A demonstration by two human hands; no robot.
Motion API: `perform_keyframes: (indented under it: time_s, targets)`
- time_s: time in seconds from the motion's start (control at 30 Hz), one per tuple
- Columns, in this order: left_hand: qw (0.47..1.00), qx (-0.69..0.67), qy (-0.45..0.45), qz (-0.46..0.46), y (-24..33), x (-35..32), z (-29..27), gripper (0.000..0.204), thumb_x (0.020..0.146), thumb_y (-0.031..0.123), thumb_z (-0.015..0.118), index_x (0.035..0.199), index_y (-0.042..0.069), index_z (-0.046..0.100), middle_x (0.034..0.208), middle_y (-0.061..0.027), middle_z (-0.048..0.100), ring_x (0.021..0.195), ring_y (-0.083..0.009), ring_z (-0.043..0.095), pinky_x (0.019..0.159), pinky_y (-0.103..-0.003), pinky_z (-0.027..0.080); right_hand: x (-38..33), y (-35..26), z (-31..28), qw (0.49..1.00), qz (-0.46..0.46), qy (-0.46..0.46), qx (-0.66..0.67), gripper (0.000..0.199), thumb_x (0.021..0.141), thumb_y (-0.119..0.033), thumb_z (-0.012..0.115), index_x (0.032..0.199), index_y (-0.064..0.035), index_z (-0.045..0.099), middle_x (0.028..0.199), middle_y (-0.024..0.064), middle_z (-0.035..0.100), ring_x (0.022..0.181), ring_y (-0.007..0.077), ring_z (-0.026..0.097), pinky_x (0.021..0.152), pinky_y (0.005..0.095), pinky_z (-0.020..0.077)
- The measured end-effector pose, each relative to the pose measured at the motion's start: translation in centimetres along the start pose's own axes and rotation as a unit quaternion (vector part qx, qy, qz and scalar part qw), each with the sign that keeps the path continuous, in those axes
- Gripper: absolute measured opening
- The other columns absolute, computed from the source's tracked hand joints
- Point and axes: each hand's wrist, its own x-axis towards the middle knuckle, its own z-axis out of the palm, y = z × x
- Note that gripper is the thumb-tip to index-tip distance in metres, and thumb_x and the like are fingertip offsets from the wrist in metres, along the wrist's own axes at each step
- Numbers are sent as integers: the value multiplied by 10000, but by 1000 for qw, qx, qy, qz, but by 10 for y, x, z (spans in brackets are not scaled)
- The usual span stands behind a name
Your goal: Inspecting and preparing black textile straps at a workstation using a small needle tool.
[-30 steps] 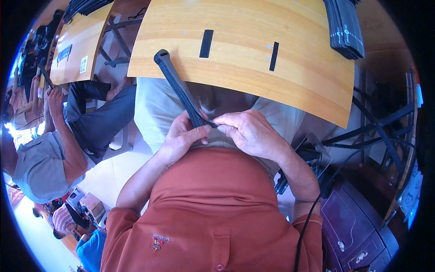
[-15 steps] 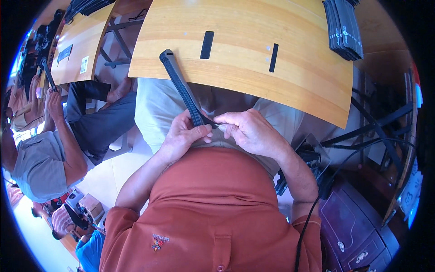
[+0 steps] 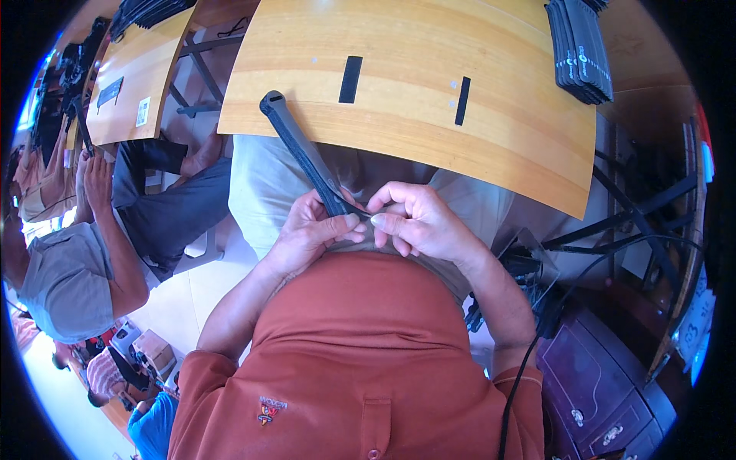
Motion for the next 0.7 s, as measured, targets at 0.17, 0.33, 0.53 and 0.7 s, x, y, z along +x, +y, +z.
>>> perform_keyframes:
  time_s: [0.17,0.33,0.53,0.7]
  targets:
    - [1000,-5,-1,4,-3,2,-2,273,914,-37,630,1169,-20,533,1057,-136,664,901,-201,707,820,-320,618,0,10,11,964,-178,108,-168,137,928,-67,638,1035,16,619,769,108,702,597,137,646,534,270,488]
    - [997,61,29,24,-4,1,1,258,927,-12,643,1165,-20,543,1036,-107,660,918,-159,686,835,-288,607,-7,-3,20,934,-145,154,-289,116,893,-40,659,1001,-4,679,804,175,697,717,284,707,606,316,524]
    - [994,92,47,20,-4,2,1,296,902,-12,676,1161,-32,535,1037,-116,657,912,-168,685,828,-281,599,-6,4,25,916,-190,185,-301,127,882,-42,669,1003,-8,687,851,175,702,749,321,706,619,360,543]
    - [994,86,62,26,-3,1,4,309,882,-33,670,1157,-41,530,1032,-117,646,903,-173,684,826,-286,597,-5,5,32,902,-198,206,-322,119,865,-25,662,981,-18,688,857,163,702,747,339,696,617,381,544]
